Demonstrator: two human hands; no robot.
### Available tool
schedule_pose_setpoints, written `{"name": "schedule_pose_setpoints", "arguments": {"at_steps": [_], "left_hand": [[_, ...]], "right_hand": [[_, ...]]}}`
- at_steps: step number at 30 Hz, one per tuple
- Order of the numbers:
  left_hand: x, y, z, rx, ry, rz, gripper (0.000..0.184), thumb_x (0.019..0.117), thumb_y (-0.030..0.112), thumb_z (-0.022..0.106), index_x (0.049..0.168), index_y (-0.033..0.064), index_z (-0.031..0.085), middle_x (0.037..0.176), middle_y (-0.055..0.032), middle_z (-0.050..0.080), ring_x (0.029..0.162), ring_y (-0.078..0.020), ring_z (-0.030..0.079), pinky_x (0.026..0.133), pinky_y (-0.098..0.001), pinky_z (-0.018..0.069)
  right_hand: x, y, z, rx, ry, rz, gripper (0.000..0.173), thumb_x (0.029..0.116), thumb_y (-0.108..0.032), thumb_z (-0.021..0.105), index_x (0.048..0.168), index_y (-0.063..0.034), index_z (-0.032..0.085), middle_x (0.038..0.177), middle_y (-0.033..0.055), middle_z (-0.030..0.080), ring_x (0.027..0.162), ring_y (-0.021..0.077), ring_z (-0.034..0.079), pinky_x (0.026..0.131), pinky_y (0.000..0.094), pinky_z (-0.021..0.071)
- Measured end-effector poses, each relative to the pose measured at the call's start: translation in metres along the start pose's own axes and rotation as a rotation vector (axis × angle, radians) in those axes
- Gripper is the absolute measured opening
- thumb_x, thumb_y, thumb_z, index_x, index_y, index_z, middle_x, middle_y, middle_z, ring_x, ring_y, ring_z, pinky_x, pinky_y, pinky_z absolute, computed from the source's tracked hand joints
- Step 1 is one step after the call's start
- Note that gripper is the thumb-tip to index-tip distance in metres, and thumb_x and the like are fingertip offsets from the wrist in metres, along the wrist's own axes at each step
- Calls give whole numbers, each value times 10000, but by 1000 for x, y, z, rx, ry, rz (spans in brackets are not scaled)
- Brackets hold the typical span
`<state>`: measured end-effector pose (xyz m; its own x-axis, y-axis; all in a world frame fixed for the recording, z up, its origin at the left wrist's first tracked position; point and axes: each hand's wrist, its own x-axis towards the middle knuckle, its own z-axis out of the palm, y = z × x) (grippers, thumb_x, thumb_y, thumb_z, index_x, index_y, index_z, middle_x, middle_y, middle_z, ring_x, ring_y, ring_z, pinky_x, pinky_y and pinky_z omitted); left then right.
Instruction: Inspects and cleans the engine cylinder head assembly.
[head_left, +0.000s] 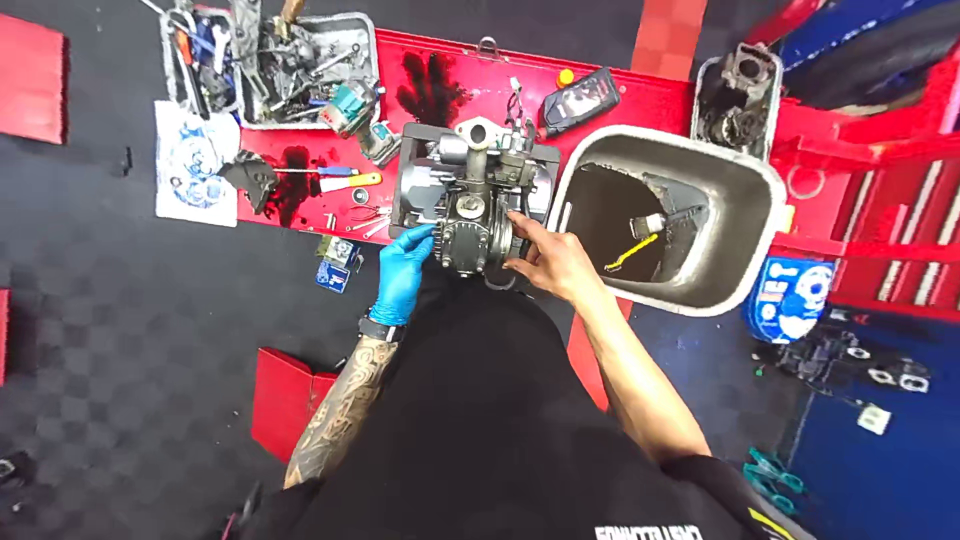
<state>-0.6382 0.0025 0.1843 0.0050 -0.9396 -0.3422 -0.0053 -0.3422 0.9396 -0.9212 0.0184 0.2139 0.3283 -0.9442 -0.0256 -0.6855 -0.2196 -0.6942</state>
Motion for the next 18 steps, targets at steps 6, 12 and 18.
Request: {"name": "schedule_pose_setpoints", "arguments": {"at_steps": [6, 12, 18], "left_hand": [[-5, -8, 15, -55, 125, -20, 281, 1032, 262, 636, 1179, 42, 727, 1163, -72, 733, 1098, -167, 688, 989, -400, 564], [-8, -9, 22, -313, 136, -75, 232, 1009, 114, 645, 1198, 6, 728, 1179, -101, 734, 1117, -186, 683, 1016, -385, 545], [-7, -11, 22, -391, 172, -109, 273, 1012, 151, 655, 1219, -21, 703, 1206, -136, 721, 1154, -211, 676, 1049, -396, 537]], "right_hand": [[0, 2, 1, 2, -9, 18, 688, 920, -348, 757, 1514, -118, 497, 1116, 105, 753, 679, 162, 687, 650, 394, 597], [1, 3, 1, 21, -7, -3, 686, 917, -341, 767, 1496, -76, 512, 1143, 94, 754, 700, 113, 693, 633, 326, 597], [1, 2, 3, 30, 3, -6, 709, 893, -308, 793, 1484, -33, 515, 1173, 99, 750, 724, 91, 694, 635, 290, 592]]}}
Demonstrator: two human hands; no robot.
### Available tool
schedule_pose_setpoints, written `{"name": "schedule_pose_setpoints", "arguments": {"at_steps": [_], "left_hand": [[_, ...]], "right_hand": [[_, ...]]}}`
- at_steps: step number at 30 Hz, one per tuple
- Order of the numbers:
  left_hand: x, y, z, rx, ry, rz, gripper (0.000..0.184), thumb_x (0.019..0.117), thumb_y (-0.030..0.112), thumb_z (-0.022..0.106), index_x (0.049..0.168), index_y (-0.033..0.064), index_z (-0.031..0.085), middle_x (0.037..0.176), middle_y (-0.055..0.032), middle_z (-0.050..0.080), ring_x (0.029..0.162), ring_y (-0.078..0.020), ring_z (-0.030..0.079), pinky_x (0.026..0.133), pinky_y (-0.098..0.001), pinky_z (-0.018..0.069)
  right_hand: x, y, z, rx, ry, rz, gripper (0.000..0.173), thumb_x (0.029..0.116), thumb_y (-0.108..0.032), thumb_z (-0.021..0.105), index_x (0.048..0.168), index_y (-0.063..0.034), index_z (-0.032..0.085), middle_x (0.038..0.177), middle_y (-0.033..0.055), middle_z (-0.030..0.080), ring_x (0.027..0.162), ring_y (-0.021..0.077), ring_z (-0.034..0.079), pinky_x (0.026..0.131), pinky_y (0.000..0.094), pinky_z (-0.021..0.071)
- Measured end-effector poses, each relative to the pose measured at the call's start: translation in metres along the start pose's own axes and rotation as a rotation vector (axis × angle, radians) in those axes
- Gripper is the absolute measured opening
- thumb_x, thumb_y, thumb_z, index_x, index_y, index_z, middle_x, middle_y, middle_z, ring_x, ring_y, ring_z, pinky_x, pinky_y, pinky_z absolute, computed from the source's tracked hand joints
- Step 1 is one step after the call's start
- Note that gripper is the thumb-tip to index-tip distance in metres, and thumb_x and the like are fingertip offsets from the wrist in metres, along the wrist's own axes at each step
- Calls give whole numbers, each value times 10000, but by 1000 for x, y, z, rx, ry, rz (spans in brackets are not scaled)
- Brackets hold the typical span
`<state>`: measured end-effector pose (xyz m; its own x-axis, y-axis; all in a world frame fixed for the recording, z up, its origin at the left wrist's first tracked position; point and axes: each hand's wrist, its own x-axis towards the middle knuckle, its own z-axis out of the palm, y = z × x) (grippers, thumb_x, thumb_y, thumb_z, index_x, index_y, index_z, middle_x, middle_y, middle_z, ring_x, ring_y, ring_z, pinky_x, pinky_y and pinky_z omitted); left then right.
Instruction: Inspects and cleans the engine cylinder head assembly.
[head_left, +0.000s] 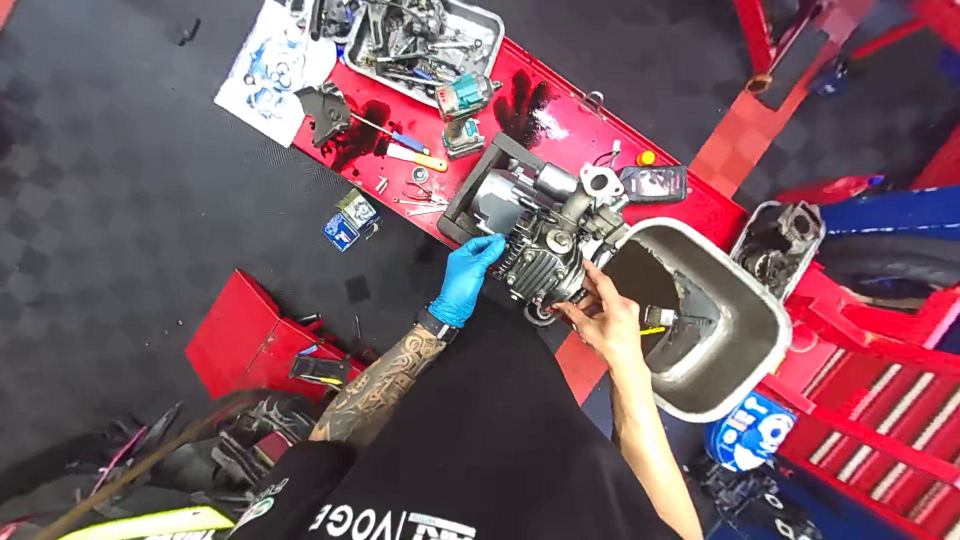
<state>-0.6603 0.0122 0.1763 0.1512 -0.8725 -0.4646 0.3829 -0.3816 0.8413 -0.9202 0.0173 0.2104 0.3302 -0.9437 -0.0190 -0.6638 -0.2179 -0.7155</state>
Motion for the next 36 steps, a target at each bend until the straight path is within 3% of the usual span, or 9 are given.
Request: {"name": "schedule_pose_setpoints", "arguments": {"at_steps": [4, 10, 15, 19, 23, 26, 31, 33, 36], "left_hand": [[-1, 3, 6, 0, 33, -13, 245, 974, 112, 702, 1161, -45, 728, 1174, -148, 735, 1130, -189, 688, 1028, -361, 544], [1, 1, -6, -45, -89, -33, 296, 1056, 129, 556, 1274, -35, 672, 1319, -149, 672, 1253, -230, 624, 1095, -397, 498], [3, 6, 5, 98, 5, -16, 277, 986, 188, 705, 1191, 5, 736, 1188, -109, 735, 1135, -167, 682, 1028, -362, 541], [0, 7, -2, 1, -76, -27, 242, 1021, 105, 621, 1206, -18, 718, 1289, -123, 702, 1244, -199, 641, 1086, -384, 513], [-1, 4, 3, 53, 8, -15, 297, 1013, 220, 666, 1212, 1, 695, 1192, -125, 715, 1133, -182, 674, 1019, -374, 547], [-1, 6, 6, 55, 26, -8, 238, 980, 175, 710, 1135, -2, 741, 1114, -116, 746, 1064, -154, 700, 976, -348, 563], [-3, 6, 3, -58, -35, -10, 222, 1019, 115, 632, 1163, -29, 721, 1272, -135, 699, 1220, -181, 647, 1063, -351, 524], [-3, 8, 7, -25, 16, -40, 307, 1023, 217, 651, 1218, -17, 685, 1228, -137, 701, 1160, -174, 663, 1029, -351, 537], [-2, 12, 11, 58, 69, -41, 341, 964, 258, 740, 1164, -17, 719, 1107, -132, 737, 1041, -156, 701, 953, -347, 569]], "right_hand": [[1, 0, 0, 8, 4, -7, 729, 878, -295, 804, 1481, -12, 509, 1128, 109, 752, 708, 91, 685, 619, 284, 590], [0, -1, 1, -3, 6, -11, 728, 874, -285, 806, 1482, -13, 512, 1115, 102, 756, 702, 83, 685, 616, 276, 590], [-1, 0, 3, 4, 20, -3, 726, 866, -259, 811, 1479, -8, 512, 1144, 100, 752, 709, 84, 688, 623, 279, 595], [0, 0, 2, -4, 15, 4, 738, 860, -281, 817, 1472, 1, 517, 1131, 105, 756, 696, 76, 685, 612, 276, 596], [0, -1, 2, -23, 21, -4, 743, 847, -283, 817, 1456, 26, 524, 1112, 122, 759, 695, 83, 688, 611, 284, 592], [0, -1, 2, -35, 18, -25, 748, 845, -275, 820, 1455, 36, 519, 1088, 132, 754, 703, 86, 683, 623, 278, 587], [2, -3, 1, -46, 21, -20, 764, 835, -305, 830, 1440, 50, 530, 1064, 134, 750, 693, 70, 671, 620, 260, 580], [2, -4, 1, -50, 21, -14, 769, 827, -307, 835, 1437, 49, 531, 1058, 126, 754, 697, 68, 675, 625, 260, 584], [1, -4, 1, -50, 18, -9, 778, 822, -290, 838, 1452, 37, 521, 1071, 118, 756, 695, 66, 678, 627, 260, 587]]}}
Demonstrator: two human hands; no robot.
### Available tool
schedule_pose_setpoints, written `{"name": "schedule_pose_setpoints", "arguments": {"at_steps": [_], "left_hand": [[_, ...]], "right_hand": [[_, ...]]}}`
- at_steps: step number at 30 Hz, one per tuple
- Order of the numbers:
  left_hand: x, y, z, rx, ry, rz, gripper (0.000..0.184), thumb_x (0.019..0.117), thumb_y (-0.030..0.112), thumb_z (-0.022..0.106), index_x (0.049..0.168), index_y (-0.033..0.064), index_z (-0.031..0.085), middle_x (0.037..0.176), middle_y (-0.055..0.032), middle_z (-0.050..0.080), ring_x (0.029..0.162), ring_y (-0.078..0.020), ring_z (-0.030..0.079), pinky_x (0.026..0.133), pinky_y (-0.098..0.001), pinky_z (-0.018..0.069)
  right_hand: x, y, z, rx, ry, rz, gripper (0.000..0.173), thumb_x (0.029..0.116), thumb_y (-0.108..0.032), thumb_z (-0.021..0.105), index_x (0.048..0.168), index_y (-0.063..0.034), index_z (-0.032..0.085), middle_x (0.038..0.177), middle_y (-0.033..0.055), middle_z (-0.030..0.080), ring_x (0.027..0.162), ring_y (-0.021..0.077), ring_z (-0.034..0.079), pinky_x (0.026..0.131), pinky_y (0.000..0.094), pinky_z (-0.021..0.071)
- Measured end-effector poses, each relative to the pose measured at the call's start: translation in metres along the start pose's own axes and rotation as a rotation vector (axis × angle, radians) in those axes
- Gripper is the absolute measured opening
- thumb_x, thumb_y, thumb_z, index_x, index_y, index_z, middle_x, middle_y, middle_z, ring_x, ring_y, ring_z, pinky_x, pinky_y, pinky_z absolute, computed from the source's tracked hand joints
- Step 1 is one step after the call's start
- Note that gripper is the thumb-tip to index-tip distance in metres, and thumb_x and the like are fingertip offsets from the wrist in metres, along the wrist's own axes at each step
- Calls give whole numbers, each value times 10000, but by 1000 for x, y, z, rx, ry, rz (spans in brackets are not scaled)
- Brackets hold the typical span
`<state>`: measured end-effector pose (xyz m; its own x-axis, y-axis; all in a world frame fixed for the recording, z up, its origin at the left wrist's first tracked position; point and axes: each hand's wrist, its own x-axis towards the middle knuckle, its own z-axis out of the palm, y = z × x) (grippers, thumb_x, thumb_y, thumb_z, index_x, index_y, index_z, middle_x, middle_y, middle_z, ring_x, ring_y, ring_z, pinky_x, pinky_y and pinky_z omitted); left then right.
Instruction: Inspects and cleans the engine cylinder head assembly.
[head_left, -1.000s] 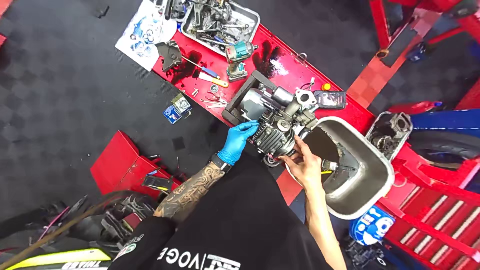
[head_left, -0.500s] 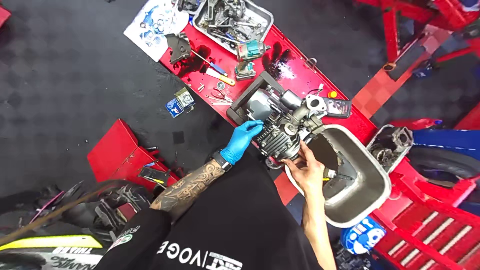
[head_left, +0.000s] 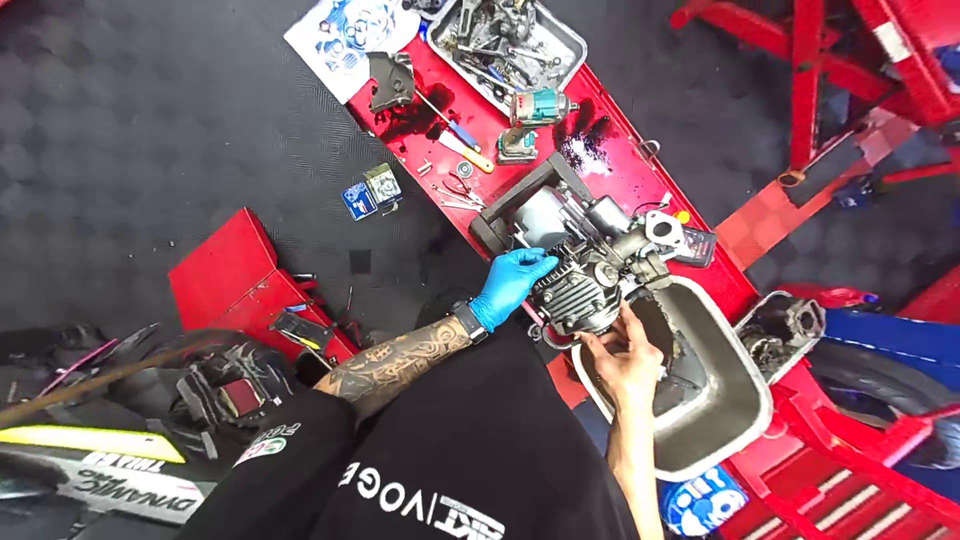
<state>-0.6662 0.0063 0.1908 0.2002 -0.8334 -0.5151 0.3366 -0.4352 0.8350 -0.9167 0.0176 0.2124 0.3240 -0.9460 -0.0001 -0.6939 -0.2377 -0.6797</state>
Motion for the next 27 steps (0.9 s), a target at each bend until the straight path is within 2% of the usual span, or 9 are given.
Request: {"name": "schedule_pose_setpoints", "arguments": {"at_steps": [4, 7, 9, 11, 12, 15, 18, 21, 27], "left_hand": [[-1, -1, -4, -15, -13, 46, 218, 956, 165, 739, 1068, -21, 755, 1135, -128, 750, 1069, -152, 710, 969, -332, 572], [-1, -3, -8, -72, -56, 39, 190, 977, 111, 698, 1093, -27, 755, 1232, -137, 725, 1175, -161, 680, 1025, -326, 549], [-2, 0, -9, -82, -73, 11, 222, 986, 130, 689, 1129, -30, 746, 1249, -141, 719, 1197, -163, 669, 1044, -333, 537], [-3, 5, -6, -48, -56, -9, 301, 981, 207, 713, 1173, -24, 735, 1222, -131, 729, 1157, -156, 684, 1026, -338, 544], [-3, 6, -4, -32, -35, -14, 308, 968, 220, 733, 1158, -22, 737, 1196, -129, 736, 1128, -155, 693, 1009, -339, 552], [0, 5, -1, -29, -13, -28, 290, 954, 208, 750, 1129, -23, 746, 1126, -127, 752, 1062, -152, 711, 971, -344, 570], [0, 4, -1, -43, -26, -24, 220, 970, 167, 725, 1084, -18, 757, 1124, -118, 754, 1072, -141, 707, 980, -338, 566], [0, 3, 0, -56, -26, -18, 178, 976, 130, 707, 1055, -18, 763, 1159, -115, 749, 1099, -139, 699, 990, -327, 556], [0, 4, -3, -99, -53, 3, 175, 969, 77, 698, 1083, -45, 751, 1175, -139, 742, 1122, -147, 697, 1003, -318, 554]], "right_hand": [[0, -1, 0, 1, 4, -12, 783, 818, -292, 841, 1447, 49, 524, 1048, 120, 756, 686, 59, 673, 623, 256, 586], [0, 1, 1, -14, 6, -25, 775, 831, -318, 829, 1446, 47, 529, 1044, 125, 757, 672, 63, 665, 615, 257, 578], [0, 2, 1, -19, 12, -38, 774, 839, -330, 826, 1447, 47, 531, 1038, 131, 751, 670, 65, 659, 613, 255, 577], [0, 3, 2, -16, 23, -53, 782, 838, -332, 833, 1454, 42, 530, 1054, 151, 745, 673, 72, 659, 616, 254, 577], [0, 3, 3, -21, 31, -62, 783, 838, -334, 833, 1455, 41, 532, 1072, 168, 736, 675, 78, 652, 614, 256, 571], [-1, 3, 4, -25, 46, -69, 807, 831, -339, 835, 1465, 46, 517, 1167, 206, 688, 703, 93, 632, 617, 254, 554], [-2, 2, 5, 48, 54, -54, 844, 816, -286, 856, 1479, 61, 466, 1253, 216, 670, 708, 80, 656, 604, 250, 575], [-3, 3, 3, 84, 34, -48, 788, 817, -268, 858, 1424, 75, 491, 1199, 189, 714, 713, 79, 688, 610, 259, 593], [-1, 5, 0, 67, 2, -45, 805, 838, -304, 845, 1471, 50, 497, 1134, 166, 733, 699, 55, 666, 635, 240, 583]]}}
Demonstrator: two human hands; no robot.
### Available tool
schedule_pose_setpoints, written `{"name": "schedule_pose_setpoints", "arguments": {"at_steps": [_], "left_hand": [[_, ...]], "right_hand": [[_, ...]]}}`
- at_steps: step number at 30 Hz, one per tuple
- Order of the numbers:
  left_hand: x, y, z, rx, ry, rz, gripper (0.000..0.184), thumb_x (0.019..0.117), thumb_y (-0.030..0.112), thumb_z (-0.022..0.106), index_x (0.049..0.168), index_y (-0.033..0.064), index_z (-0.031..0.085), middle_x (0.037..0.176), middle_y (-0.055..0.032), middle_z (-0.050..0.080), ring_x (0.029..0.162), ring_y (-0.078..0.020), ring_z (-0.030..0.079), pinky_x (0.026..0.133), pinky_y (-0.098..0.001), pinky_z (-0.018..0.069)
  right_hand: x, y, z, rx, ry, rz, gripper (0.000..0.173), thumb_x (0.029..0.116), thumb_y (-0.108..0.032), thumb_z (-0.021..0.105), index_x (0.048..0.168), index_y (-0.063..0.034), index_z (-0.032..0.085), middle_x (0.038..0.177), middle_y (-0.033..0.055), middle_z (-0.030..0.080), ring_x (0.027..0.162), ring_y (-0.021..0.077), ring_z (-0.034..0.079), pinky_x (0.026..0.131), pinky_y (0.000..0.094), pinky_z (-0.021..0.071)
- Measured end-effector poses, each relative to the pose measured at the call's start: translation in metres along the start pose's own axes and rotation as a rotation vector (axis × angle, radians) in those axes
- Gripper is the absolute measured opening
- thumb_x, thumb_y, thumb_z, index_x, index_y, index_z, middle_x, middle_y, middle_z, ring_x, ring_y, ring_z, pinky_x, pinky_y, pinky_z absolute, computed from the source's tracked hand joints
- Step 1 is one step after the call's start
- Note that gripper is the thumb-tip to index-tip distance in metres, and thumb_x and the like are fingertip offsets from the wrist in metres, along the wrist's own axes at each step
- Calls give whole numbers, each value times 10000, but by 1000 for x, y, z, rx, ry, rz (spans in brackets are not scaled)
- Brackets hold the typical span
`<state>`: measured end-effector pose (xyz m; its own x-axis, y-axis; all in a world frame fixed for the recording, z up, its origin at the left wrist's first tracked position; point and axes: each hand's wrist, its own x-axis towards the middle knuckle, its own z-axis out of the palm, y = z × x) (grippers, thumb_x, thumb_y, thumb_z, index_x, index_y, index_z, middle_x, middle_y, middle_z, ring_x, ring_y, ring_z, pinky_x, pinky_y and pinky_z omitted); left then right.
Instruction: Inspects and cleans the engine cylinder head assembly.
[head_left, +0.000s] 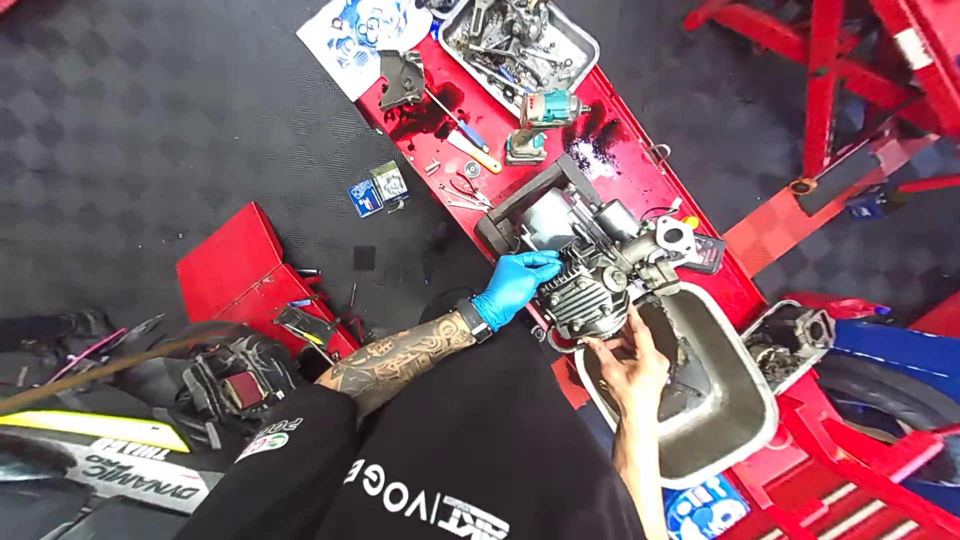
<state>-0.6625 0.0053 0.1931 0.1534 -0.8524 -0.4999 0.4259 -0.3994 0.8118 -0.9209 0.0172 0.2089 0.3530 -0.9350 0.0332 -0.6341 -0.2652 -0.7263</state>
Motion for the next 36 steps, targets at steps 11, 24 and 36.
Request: {"name": "schedule_pose_setpoints", "arguments": {"at_steps": [11, 24, 36], "left_hand": [[5, 0, -7, 38, -73, 80, 154, 965, 42, 680, 1072, -42, 750, 1257, -167, 710, 1218, -185, 662, 1053, -330, 536], [42, 26, -37, 614, -444, 324, 237, 987, 254, 672, 959, 50, 789, 1003, -98, 753, 1037, -185, 691, 987, -368, 524], [91, 68, -40, 1050, -1035, 787, 196, 1004, 128, 585, 989, 23, 751, 1066, -181, 707, 1117, -370, 641, 1054, -508, 465]], "right_hand": [[0, -5, -1, -32, -51, 43, 827, 877, -342, 794, 1519, 43, 442, 1071, 146, 748, 708, 44, 664, 661, 241, 582], [9, -36, -14, -211, -125, 185, 779, 869, -430, 757, 1428, 69, 544, 1137, 194, 701, 867, 119, 702, 800, 290, 605], [17, -67, -12, -266, -166, 444, 724, 803, -264, 754, 1427, 45, 560, 994, 130, 774, 824, 138, 758, 809, 348, 628]]}}
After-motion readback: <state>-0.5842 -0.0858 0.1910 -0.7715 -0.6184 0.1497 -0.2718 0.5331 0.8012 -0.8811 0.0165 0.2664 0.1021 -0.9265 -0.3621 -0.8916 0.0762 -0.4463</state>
